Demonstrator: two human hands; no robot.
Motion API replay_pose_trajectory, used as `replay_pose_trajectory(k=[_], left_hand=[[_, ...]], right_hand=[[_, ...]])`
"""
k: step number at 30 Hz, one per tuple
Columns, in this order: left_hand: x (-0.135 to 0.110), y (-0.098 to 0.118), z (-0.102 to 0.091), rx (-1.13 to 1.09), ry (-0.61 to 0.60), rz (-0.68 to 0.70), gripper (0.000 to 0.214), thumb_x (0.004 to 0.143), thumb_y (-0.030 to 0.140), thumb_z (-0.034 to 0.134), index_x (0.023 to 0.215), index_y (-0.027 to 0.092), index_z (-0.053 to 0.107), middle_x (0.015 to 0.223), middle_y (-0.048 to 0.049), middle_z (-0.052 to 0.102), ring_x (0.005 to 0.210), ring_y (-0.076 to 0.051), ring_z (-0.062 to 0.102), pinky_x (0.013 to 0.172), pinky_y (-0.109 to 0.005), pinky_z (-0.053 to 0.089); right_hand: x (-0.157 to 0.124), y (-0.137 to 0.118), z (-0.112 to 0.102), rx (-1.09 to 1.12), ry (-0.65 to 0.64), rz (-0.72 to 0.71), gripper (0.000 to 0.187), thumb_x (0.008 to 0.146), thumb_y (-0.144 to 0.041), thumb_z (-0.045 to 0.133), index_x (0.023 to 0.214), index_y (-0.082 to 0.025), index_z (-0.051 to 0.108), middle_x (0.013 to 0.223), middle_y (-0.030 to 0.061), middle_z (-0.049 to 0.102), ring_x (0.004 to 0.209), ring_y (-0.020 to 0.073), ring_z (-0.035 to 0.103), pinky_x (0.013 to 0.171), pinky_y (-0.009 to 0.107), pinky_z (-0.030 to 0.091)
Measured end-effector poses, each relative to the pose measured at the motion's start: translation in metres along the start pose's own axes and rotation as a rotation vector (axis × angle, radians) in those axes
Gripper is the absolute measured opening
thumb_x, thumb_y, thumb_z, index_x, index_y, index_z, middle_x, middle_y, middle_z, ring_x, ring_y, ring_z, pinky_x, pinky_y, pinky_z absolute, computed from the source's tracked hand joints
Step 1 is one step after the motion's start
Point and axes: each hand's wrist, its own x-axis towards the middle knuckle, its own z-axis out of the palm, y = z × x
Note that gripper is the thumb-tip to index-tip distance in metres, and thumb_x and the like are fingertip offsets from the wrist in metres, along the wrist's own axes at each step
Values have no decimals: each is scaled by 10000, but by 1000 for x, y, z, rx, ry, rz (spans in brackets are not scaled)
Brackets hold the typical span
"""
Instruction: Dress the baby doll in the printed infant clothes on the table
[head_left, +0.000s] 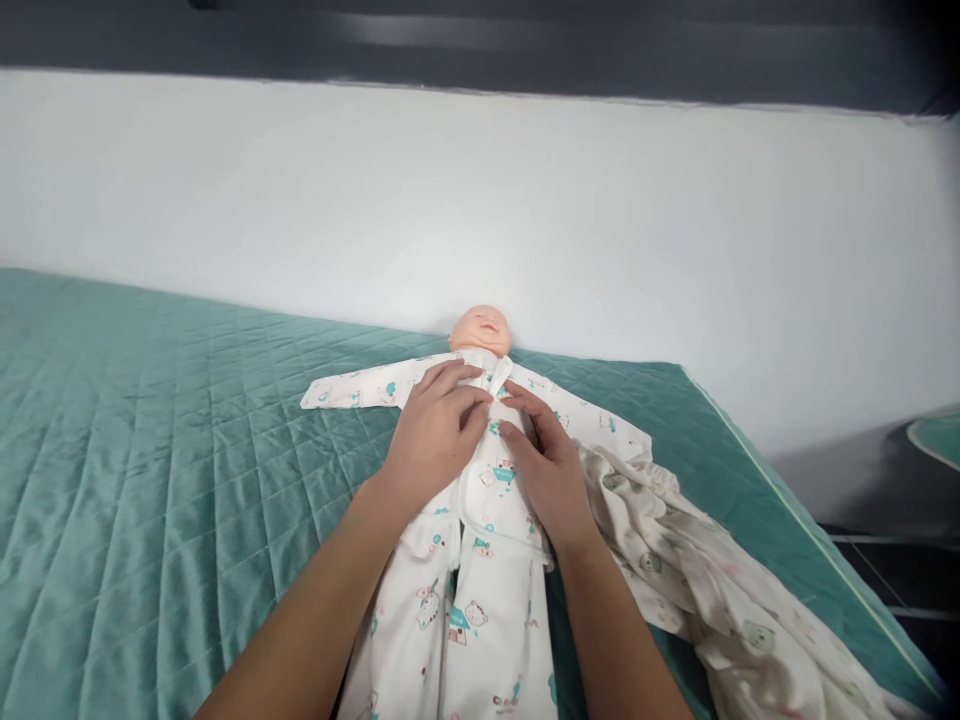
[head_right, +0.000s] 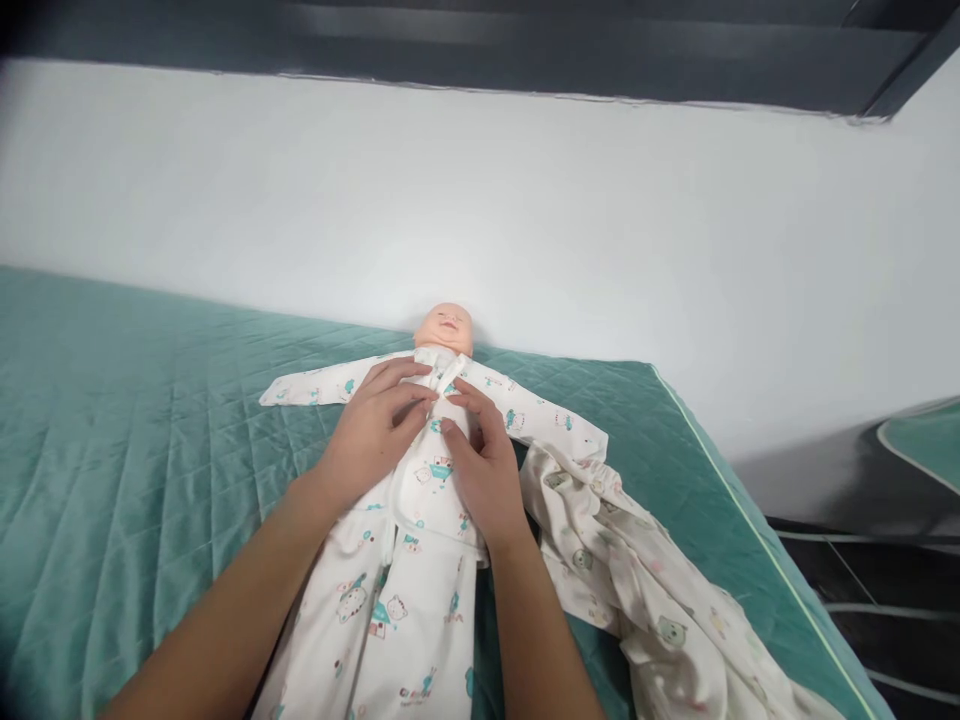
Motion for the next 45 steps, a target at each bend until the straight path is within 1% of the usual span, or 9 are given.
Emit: replay_pose_trajectory(k=[6, 11, 13, 18, 22, 25, 31, 39, 45], left_hand=[[-10, -1, 4, -19, 113, -54, 177, 901, 166, 541, 930, 237, 700, 1214, -37, 682, 1207, -219, 571, 1081, -424, 434], [-14, -6, -1, -236, 164, -234, 169, 886, 157, 530, 881, 236, 679, 1174, -28, 697, 1173, -209, 599, 1069, -422, 445], [-15, -7, -5, -311, 127, -260, 165, 887, 160, 526, 856, 236, 670, 1213, -31, 683, 1196, -210, 588, 1071, -417, 442], [-19, -10, -19, -398, -93, -258, 148, 895, 232, 554, 780, 211, 645, 1429, -34, 555, 1288, -262, 515, 1014, -430, 473], [-19, -20, -31, -438, -279, -220, 135, 905, 296, 578, 866, 234, 693, 1533, -1, 450, 1382, -300, 428, 993, -438, 485], [-19, -26, -35, -476, -370, -182, 108, 892, 317, 615, 881, 246, 695, 1580, 17, 382, 1454, -303, 341, 970, -401, 503], [-20, -22, -33, -476, -333, -187, 62, 853, 247, 641, 806, 235, 680, 1570, 20, 390, 1474, -285, 315, 990, -387, 497], [-20, -23, -34, -499, -317, -178, 65, 835, 205, 639, 805, 229, 692, 1567, 14, 406, 1473, -295, 324, 1120, -468, 400], [-20, -23, -33, -520, -324, -202, 81, 835, 202, 622, 779, 227, 675, 1570, 23, 399, 1473, -293, 323, 1070, -444, 443]], right_hand=[[-1, -4, 3, 22, 29, 14, 164, 882, -294, 620, 1044, -281, 633, 1452, 22, 559, 1391, 220, 469, 1173, 441, 364], [-1, -7, 3, 10, 31, 16, 151, 876, -291, 623, 1026, -282, 636, 1446, 23, 563, 1390, 227, 467, 1171, 455, 357], [-1, -6, 2, 20, 27, -5, 135, 882, -284, 621, 1015, -280, 639, 1440, 25, 567, 1388, 226, 468, 1176, 457, 348], [-2, -5, 0, -83, -37, -75, 69, 897, -302, 623, 931, -289, 682, 1443, 4, 561, 1400, 253, 442, 1164, 500, 352], [-2, -3, -2, -217, -116, -181, 67, 910, -318, 630, 916, -306, 695, 1453, -24, 556, 1452, 245, 357, 1207, 521, 270], [-1, -3, -3, -276, -151, -207, 58, 911, -309, 630, 912, -302, 687, 1471, -25, 539, 1469, 243, 323, 1206, 522, 265], [-1, -5, -3, -309, -180, -191, 42, 894, -300, 645, 879, -298, 684, 1496, -37, 515, 1492, 248, 280, 1221, 529, 240], [-2, -8, -2, -319, -214, -142, 48, 887, -326, 661, 855, -296, 679, 1528, -62, 476, 1516, 250, 231, 1232, 548, 214], [-4, -16, 2, -373, -192, -117, 68, 872, -315, 666, 811, -286, 666, 1518, -67, 487, 1509, 256, 266, 1223, 550, 254]])
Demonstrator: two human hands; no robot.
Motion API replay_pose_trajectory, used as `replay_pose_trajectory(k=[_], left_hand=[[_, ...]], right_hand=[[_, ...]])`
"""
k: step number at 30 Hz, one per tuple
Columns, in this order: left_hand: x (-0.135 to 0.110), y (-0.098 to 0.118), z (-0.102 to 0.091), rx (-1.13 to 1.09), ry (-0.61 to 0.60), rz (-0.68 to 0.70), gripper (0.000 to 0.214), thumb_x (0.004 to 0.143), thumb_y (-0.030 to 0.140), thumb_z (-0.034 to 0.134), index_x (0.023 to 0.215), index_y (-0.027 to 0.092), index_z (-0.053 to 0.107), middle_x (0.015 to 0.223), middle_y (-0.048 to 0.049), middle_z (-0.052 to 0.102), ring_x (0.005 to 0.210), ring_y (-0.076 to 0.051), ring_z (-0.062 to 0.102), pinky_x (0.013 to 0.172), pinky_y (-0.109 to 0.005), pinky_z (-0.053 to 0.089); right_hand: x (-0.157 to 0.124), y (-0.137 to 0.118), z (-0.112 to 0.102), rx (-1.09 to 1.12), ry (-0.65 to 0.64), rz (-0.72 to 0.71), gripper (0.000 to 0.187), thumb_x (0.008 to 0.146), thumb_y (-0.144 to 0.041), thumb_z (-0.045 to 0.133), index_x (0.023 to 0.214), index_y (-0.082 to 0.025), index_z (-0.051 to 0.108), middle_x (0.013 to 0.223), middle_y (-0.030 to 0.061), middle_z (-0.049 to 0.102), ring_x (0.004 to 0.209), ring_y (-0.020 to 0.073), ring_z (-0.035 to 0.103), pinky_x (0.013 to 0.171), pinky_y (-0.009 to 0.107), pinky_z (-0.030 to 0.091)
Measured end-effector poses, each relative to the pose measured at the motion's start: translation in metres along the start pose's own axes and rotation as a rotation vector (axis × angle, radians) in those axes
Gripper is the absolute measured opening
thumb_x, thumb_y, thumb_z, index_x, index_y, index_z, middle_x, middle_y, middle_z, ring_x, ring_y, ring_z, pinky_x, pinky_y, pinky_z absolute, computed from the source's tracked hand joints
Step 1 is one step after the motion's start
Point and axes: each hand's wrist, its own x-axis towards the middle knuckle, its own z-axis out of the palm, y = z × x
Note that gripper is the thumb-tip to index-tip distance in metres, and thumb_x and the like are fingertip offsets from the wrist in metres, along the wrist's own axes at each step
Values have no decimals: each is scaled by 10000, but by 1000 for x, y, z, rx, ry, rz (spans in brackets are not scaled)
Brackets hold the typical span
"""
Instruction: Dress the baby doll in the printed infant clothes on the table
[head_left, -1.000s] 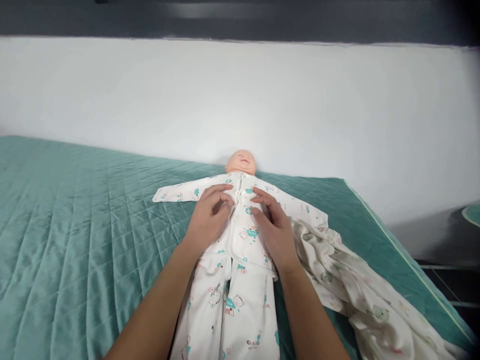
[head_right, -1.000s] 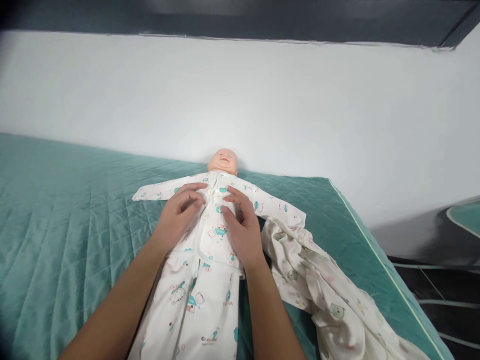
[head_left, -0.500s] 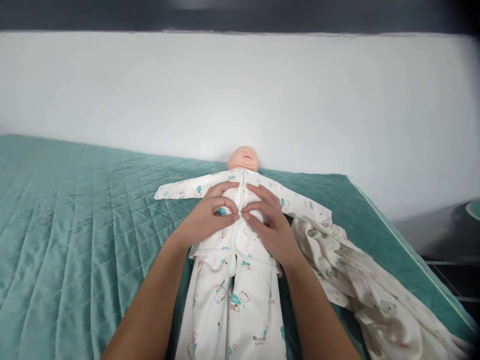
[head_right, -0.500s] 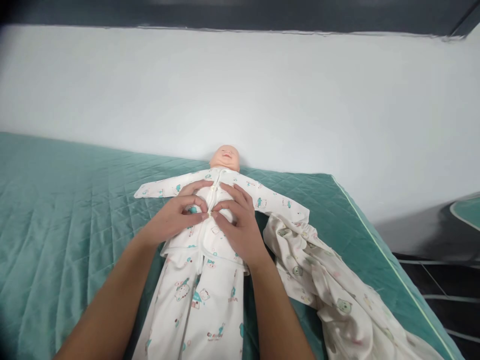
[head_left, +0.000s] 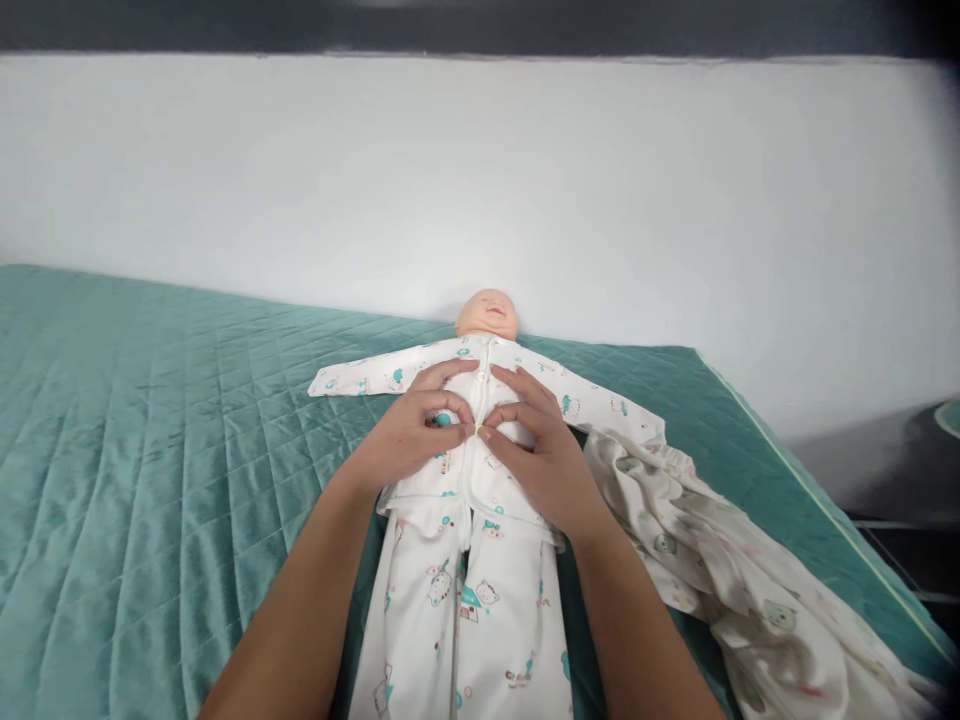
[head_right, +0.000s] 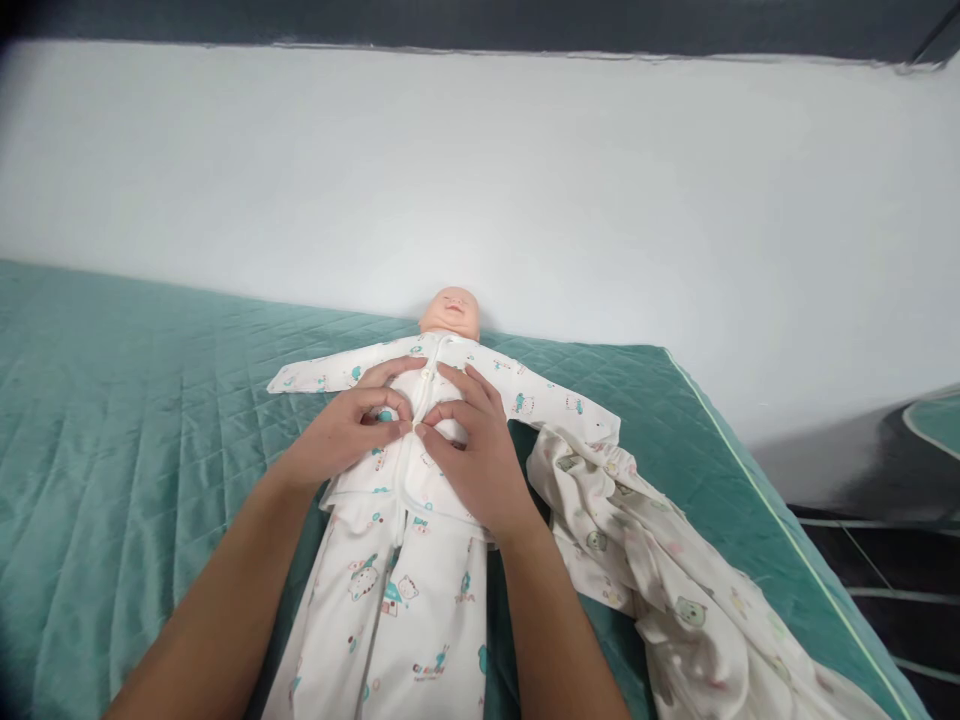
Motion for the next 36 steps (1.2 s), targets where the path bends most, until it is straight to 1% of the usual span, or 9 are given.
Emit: replay_pose_trajectory(k=[5, 7, 9, 13, 17, 23, 29, 33, 36], left_hand=[[1, -2, 0, 1, 5, 17, 92, 844, 213, 615, 770, 222, 669, 1573, 21, 398, 1490, -279, 295, 1117, -456, 401], [1, -4, -2, -15, -12, 30, 102, 852, 241, 629, 764, 222, 677, 1577, 23, 397, 1504, -280, 272, 1169, -471, 339], [1, -6, -4, -49, -24, 34, 110, 867, 285, 641, 796, 227, 703, 1581, 14, 398, 1506, -285, 272, 1202, -479, 288], [0, -11, -8, -137, -9, 36, 111, 898, 316, 624, 914, 248, 711, 1553, -7, 444, 1473, -276, 348, 1192, -483, 304], [0, -13, -9, -99, -18, 55, 87, 873, 259, 647, 949, 252, 689, 1558, -6, 436, 1485, -261, 327, 1190, -462, 308], [-1, -6, -9, -44, -47, 25, 97, 864, 243, 632, 938, 257, 692, 1579, 7, 398, 1475, -274, 338, 1037, -400, 461], [-1, -2, -7, -11, -61, 7, 94, 849, 275, 656, 939, 258, 681, 1599, 1, 352, 1484, -291, 314, 946, -376, 516], [0, -3, -3, 14, -41, 50, 101, 850, 308, 683, 927, 245, 666, 1584, -18, 367, 1473, -288, 324, 1055, -424, 460], [0, -3, -1, 35, -12, 55, 92, 844, 291, 694, 901, 235, 647, 1569, -24, 388, 1474, -280, 317, 1114, -448, 406]], right_hand=[[-3, -8, 6, -110, 81, -73, 86, 866, -272, 651, 781, -263, 643, 1471, -22, 549, 1485, 275, 334, 1187, 554, 323], [-3, -9, 9, -99, 114, -75, 98, 863, -262, 650, 767, -260, 633, 1453, -17, 569, 1481, 280, 343, 1175, 562, 336], [-3, -7, 10, -40, 115, -42, 108, 867, -274, 652, 760, -264, 640, 1445, -24, 578, 1482, 279, 342, 1181, 573, 324], [-2, -2, 8, 47, 94, -12, 100, 874, -293, 656, 776, -275, 668, 1434, -31, 588, 1485, 271, 334, 1199, 582, 291], [-1, 2, 6, 58, 89, -40, 83, 876, -280, 653, 797, -278, 678, 1440, -31, 580, 1490, 255, 322, 1216, 556, 274], [-1, 3, 3, 102, 53, -62, 74, 886, -278, 650, 843, -294, 709, 1440, -40, 581, 1491, 238, 318, 1222, 524, 278], [-1, 5, 0, 89, 26, -89, 115, 913, -298, 624, 883, -305, 735, 1465, -52, 559, 1508, 243, 284, 1233, 545, 250], [-1, 4, 0, 74, 0, -81, 145, 927, -364, 616, 876, -316, 743, 1487, -66, 533, 1518, 250, 256, 1227, 561, 247], [-1, 1, 1, 59, -24, -45, 101, 870, -407, 693, 862, -312, 726, 1508, -65, 507, 1526, 262, 229, 1233, 558, 229]])
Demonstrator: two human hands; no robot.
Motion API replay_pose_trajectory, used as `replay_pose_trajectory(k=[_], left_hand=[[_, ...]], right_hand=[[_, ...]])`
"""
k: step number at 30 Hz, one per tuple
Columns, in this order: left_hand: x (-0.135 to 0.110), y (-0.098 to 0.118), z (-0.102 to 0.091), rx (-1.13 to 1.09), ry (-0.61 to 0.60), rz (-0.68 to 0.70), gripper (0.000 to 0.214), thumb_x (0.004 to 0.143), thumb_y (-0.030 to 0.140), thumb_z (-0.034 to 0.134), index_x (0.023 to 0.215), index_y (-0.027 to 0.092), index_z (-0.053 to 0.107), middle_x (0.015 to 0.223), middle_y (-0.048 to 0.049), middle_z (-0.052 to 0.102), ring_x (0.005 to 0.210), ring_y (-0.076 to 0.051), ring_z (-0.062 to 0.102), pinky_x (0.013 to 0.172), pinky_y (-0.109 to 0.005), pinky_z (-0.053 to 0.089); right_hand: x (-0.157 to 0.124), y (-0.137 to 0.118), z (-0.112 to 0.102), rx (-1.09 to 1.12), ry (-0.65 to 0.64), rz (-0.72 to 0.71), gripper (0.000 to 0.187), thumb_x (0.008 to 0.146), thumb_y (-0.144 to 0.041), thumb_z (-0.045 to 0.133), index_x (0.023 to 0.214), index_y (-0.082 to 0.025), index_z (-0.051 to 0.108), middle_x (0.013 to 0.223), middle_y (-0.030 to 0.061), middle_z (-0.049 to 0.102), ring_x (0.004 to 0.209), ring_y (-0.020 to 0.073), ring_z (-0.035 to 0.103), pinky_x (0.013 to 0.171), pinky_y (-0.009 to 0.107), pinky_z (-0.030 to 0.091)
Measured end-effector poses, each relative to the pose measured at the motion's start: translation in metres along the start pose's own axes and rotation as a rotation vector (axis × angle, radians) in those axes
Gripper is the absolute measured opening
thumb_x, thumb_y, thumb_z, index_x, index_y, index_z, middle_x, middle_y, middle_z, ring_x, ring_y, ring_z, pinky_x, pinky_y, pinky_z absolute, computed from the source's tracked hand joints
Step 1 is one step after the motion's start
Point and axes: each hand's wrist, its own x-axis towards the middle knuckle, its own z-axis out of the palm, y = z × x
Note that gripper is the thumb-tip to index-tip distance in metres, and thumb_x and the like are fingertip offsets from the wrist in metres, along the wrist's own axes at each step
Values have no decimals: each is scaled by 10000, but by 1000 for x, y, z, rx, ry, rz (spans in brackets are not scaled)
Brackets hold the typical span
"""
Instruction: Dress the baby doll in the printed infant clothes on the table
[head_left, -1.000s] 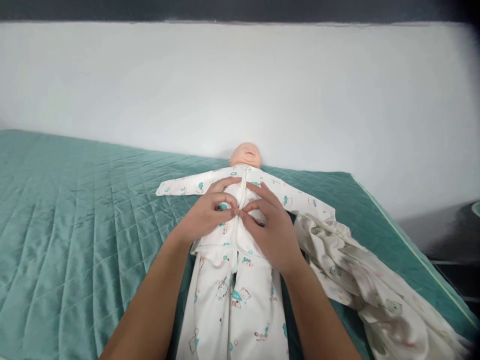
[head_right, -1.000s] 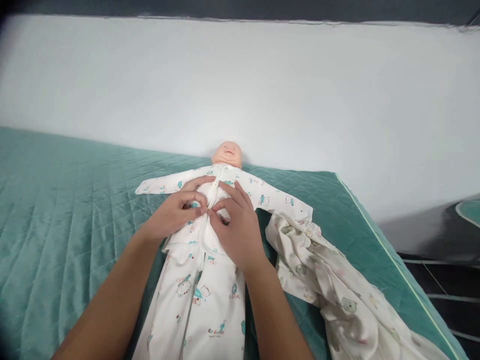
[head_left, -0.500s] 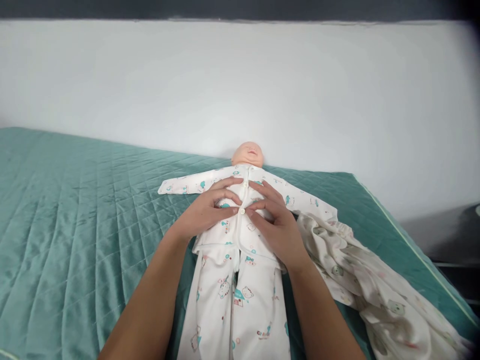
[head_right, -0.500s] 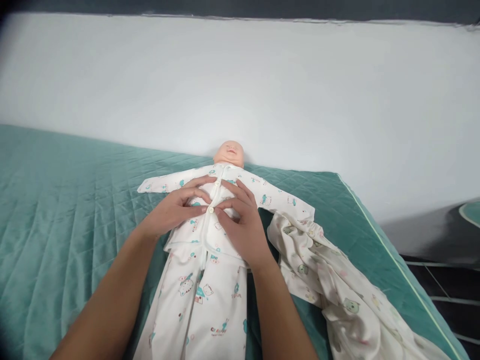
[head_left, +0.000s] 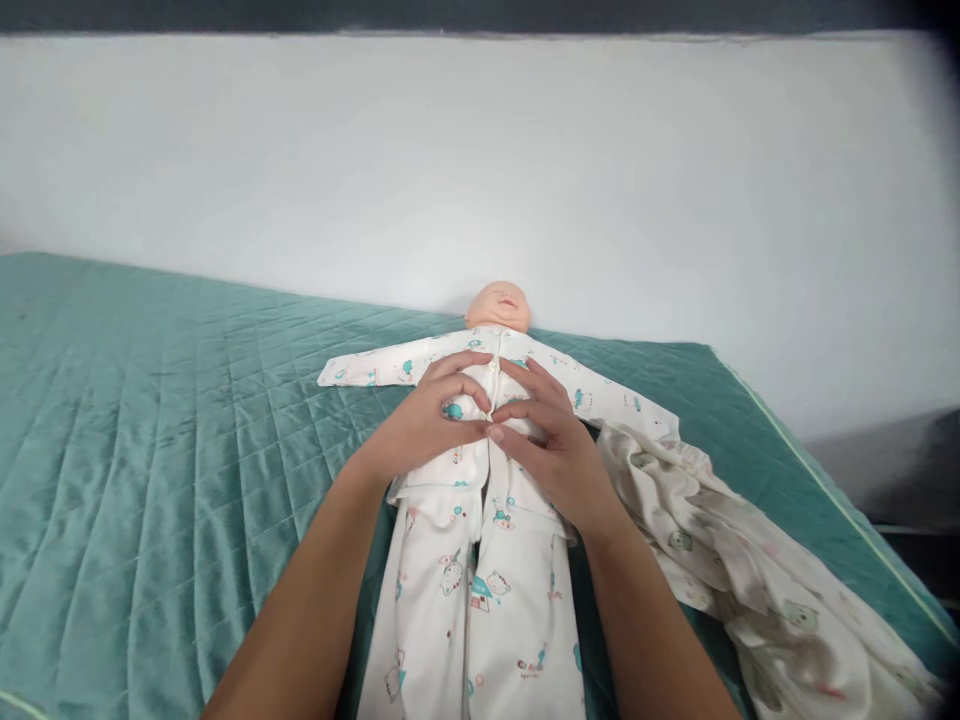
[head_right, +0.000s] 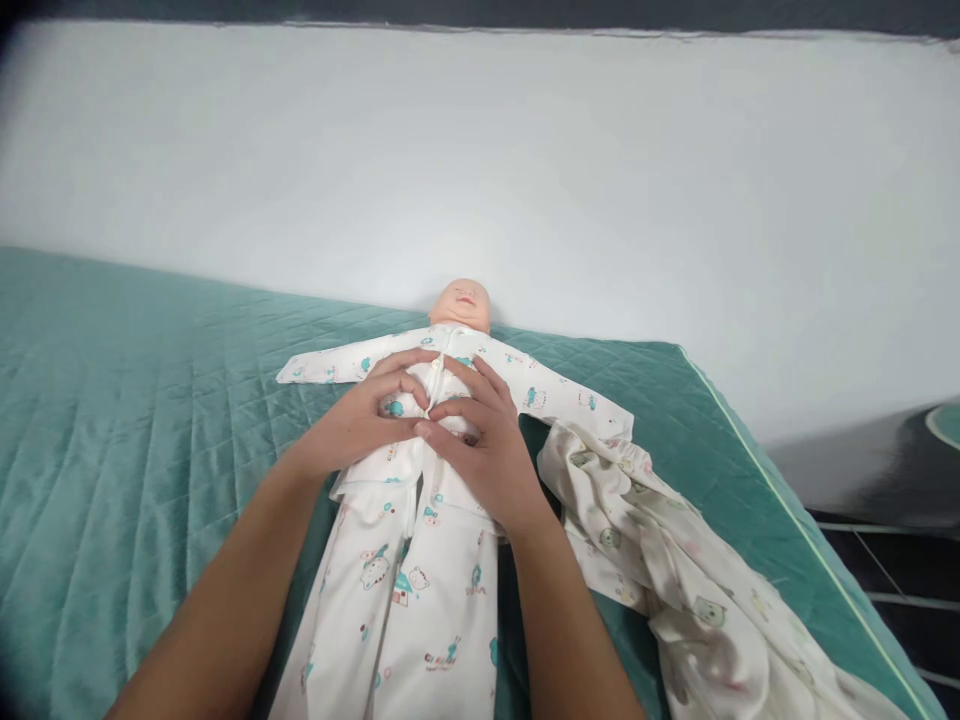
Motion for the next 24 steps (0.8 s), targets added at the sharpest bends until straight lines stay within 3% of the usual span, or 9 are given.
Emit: replay_pose_trajectory(k=[5, 8, 10, 11, 13, 14, 18, 21, 24], left_hand=[[0, 0, -2, -25, 6, -23, 93, 829, 290, 706, 821, 218, 648, 1556, -14, 425, 1456, -278, 352, 1098, -433, 411], [1, -5, -4, -118, 87, -49, 144, 824, 302, 701, 760, 200, 623, 1481, -33, 522, 1390, -271, 448, 1069, -409, 430], [2, -11, -4, -270, 290, -69, 152, 841, 304, 664, 775, 199, 576, 1369, -52, 613, 1274, -244, 556, 1032, -389, 457], [4, -15, -5, -353, 432, -88, 143, 853, 305, 638, 801, 203, 552, 1306, -53, 646, 1202, -223, 598, 1001, -374, 475], [7, -23, -5, -448, 678, -161, 134, 866, 329, 606, 876, 215, 536, 1193, -45, 678, 1071, -191, 638, 924, -337, 501], [8, -26, -4, -446, 733, -212, 156, 867, 354, 603, 924, 220, 549, 1155, -41, 679, 1024, -182, 639, 892, -322, 503], [12, -30, -1, -195, 600, -370, 315, 818, 460, 664, 1019, 218, 633, 1060, -32, 664, 921, -180, 602, 835, -303, 474], [12, -32, -2, -62, 531, -390, 262, 827, 457, 649, 866, 199, 629, 877, -13, 643, 820, -173, 570, 774, -298, 448], [12, -42, -9, 45, 574, -386, 225, 860, 400, 603, 768, 198, 563, 776, -6, 615, 763, -175, 559, 731, -301, 429]], right_hand=[[1, -2, 0, 44, -3, 43, 80, 819, -359, 734, 822, -293, 689, 1498, -52, 519, 1528, 262, 222, 1228, 535, 232], [2, 4, -4, 256, 110, 132, 120, 814, -343, 695, 802, -257, 612, 1423, 9, 598, 1422, 288, 419, 1132, 497, 376], [4, 12, -10, 427, 305, 274, 150, 813, -359, 648, 824, -248, 548, 1242, 50, 693, 1154, 279, 625, 920, 432, 511], [5, 16, -13, 473, 411, 366, 159, 809, -369, 630, 833, -247, 530, 1096, 48, 721, 981, 254, 665, 794, 386, 527], [7, 24, -18, 427, 565, 529, 188, 802, -412, 617, 829, -244, 538, 831, 11, 674, 747, 205, 613, 641, 324, 476], [7, 26, -19, 351, 582, 575, 221, 805, -454, 615, 820, -240, 559, 763, -2, 634, 710, 194, 579, 621, 312, 452], [8, 30, -18, 47, 416, 547, 399, 773, -618, 653, 886, -235, 633, 780, -14, 631, 752, 192, 549, 669, 301, 428], [7, 34, -16, 24, 349, 545, 409, 746, -609, 691, 889, -229, 640, 778, -22, 648, 735, 186, 545, 668, 299, 419], [7, 42, -18, 72, 365, 592, 366, 757, -577, 675, 815, -217, 636, 718, -32, 623, 680, 171, 516, 635, 296, 404]])
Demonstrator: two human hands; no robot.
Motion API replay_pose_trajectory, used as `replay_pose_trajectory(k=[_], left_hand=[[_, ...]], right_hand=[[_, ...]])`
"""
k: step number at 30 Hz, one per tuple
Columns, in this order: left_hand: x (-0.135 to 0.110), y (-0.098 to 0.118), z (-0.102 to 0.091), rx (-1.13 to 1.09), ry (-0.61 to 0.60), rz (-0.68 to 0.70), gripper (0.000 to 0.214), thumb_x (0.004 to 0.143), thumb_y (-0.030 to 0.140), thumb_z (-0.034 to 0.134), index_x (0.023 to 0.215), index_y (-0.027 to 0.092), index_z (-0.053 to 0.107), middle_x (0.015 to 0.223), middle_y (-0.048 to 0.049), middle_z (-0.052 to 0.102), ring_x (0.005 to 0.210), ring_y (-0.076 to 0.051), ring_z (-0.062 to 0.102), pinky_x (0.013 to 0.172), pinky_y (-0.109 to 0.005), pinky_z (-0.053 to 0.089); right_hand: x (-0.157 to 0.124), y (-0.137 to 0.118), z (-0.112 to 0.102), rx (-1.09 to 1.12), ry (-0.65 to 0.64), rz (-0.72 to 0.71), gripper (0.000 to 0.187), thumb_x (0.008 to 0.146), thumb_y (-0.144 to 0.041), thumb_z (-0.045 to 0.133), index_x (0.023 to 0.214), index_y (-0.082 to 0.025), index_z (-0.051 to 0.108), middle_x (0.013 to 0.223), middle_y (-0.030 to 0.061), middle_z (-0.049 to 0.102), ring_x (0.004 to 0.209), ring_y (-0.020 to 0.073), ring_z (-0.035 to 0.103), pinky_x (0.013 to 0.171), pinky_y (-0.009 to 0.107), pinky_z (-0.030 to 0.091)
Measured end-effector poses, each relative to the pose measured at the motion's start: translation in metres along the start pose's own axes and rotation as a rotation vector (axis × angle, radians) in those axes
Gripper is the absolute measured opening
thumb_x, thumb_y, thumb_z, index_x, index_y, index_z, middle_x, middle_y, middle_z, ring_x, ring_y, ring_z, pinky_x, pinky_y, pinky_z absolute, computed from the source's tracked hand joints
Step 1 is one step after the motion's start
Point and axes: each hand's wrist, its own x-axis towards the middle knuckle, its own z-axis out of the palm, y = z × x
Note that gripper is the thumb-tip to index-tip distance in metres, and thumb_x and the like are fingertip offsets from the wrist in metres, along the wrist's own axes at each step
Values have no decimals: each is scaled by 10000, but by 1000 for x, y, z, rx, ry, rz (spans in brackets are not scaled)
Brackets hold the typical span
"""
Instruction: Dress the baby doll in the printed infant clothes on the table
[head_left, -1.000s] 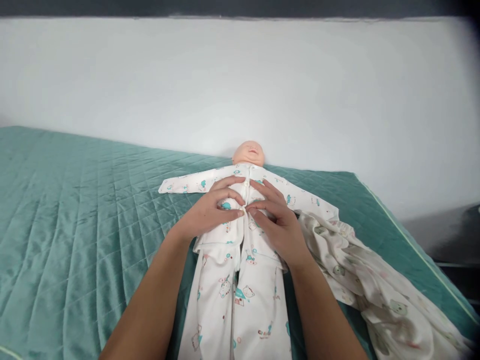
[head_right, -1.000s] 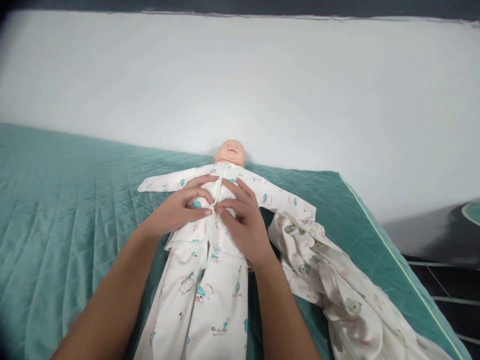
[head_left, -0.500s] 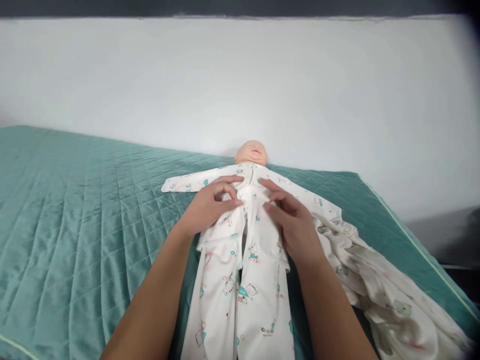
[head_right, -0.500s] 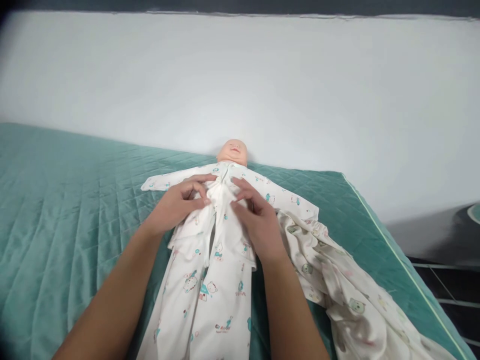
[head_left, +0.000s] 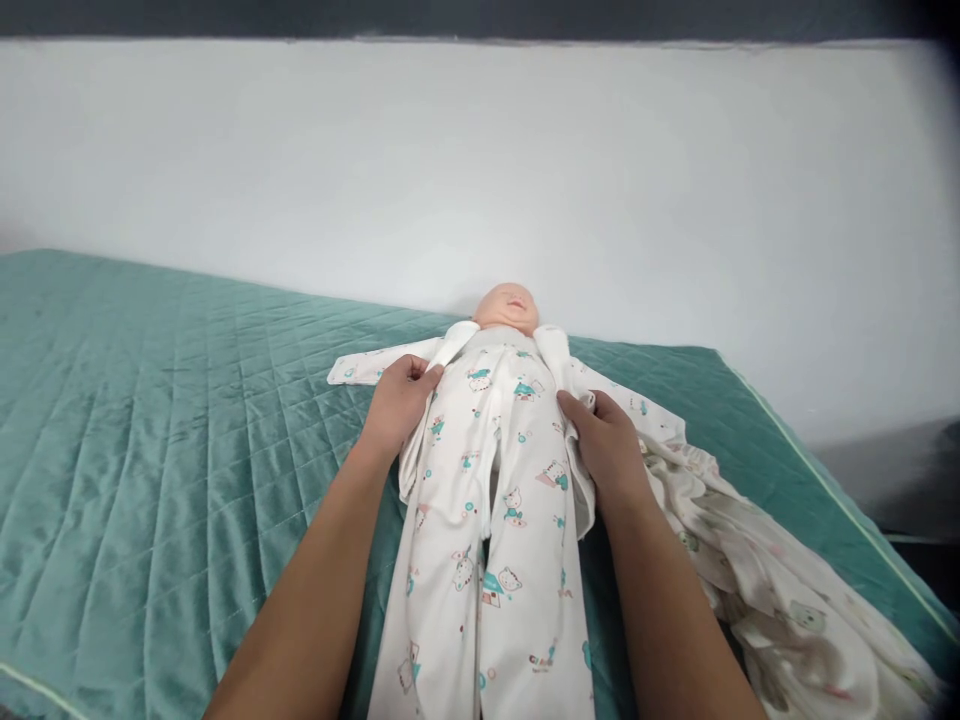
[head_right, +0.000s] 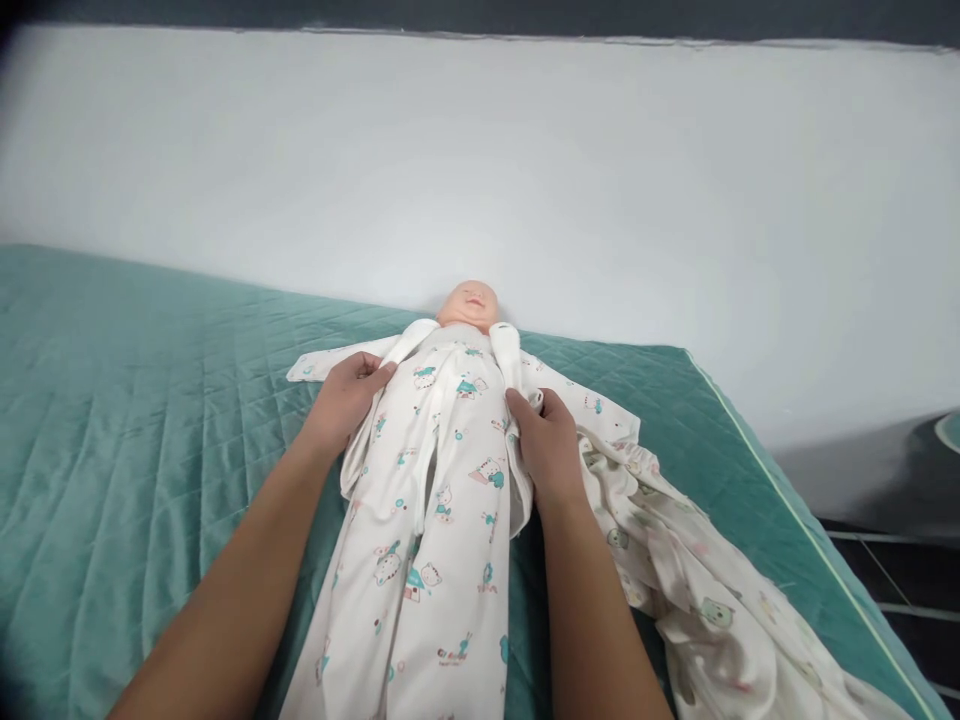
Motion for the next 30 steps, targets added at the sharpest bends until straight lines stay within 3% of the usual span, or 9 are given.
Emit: replay_pose_trajectory(k=[5, 11, 16, 18, 20, 23, 26, 30], left_hand=[[13, -18, -13, 369, 262, 38, 102, 908, 312, 525, 872, 218, 546, 939, -68, 660, 910, -243, 601, 807, -363, 438], [9, -22, -22, 624, 244, 9, 174, 924, 218, 456, 1040, 226, 586, 1182, -132, 627, 1056, -313, 596, 810, -430, 471], [5, -11, -18, 770, 291, 124, 367, 853, 92, 451, 1160, 199, 622, 1279, -167, 587, 1231, -362, 501, 901, -472, 464], [8, -7, -13, 757, 274, 227, 414, 853, 82, 448, 1212, 204, 616, 1345, -147, 571, 1286, -342, 472, 1001, -494, 423], [14, -5, -5, 707, 183, 371, 422, 894, 114, 435, 1271, 221, 594, 1406, -110, 558, 1347, -300, 443, 1110, -491, 345], [24, -10, 5, 667, 14, 496, 420, 972, 197, 383, 1356, 242, 549, 1470, -73, 534, 1418, -259, 391, 1183, -469, 255], [31, -17, 10, 737, -24, 464, 441, 1000, 246, 352, 1410, 278, 509, 1451, -82, 553, 1365, -274, 452, 1158, -466, 276], [37, -14, 10, 898, -24, 403, 441, 1011, 301, 323, 1409, 253, 505, 1263, -146, 644, 1173, -324, 588, 1027, -500, 387]], right_hand=[[6, 1, -1, -154, 149, -32, 285, 761, -490, 647, 733, -209, 601, 671, -30, 574, 671, 165, 478, 634, 304, 368], [17, 13, -29, -361, 237, -106, 224, 726, -439, 617, 766, -220, 594, 705, 4, 605, 701, 194, 513, 663, 325, 381], [18, 31, -50, -462, 259, -165, 248, 721, -381, 597, 880, -192, 610, 789, 51, 635, 732, 223, 559, 728, 372, 451], [13, 32, -45, -484, 313, -332, 326, 748, -335, 573, 1020, -160, 614, 981, 123, 655, 883, 261, 596, 826, 411, 481], [9, 27, -35, -535, 339, -558, 400, 813, -317, 539, 1174, -152, 594, 1190, 170, 618, 1111, 297, 564, 973, 459, 453], [11, 14, -15, -619, 241, -762, 468, 914, -333, 471, 1355, -184, 528, 1384, 157, 555, 1321, 305, 452, 1113, 501, 357], [28, 6, 1, -658, 155, -726, 488, 953, -323, 399, 1402, -178, 521, 1450, 160, 529, 1361, 322, 435, 1128, 540, 329], [56, 2, 10, -663, 93, -590, 454, 955, -303, 370, 1310, -209, 637, 1302, 134, 661, 1187, 315, 598, 1034, 516, 426]])
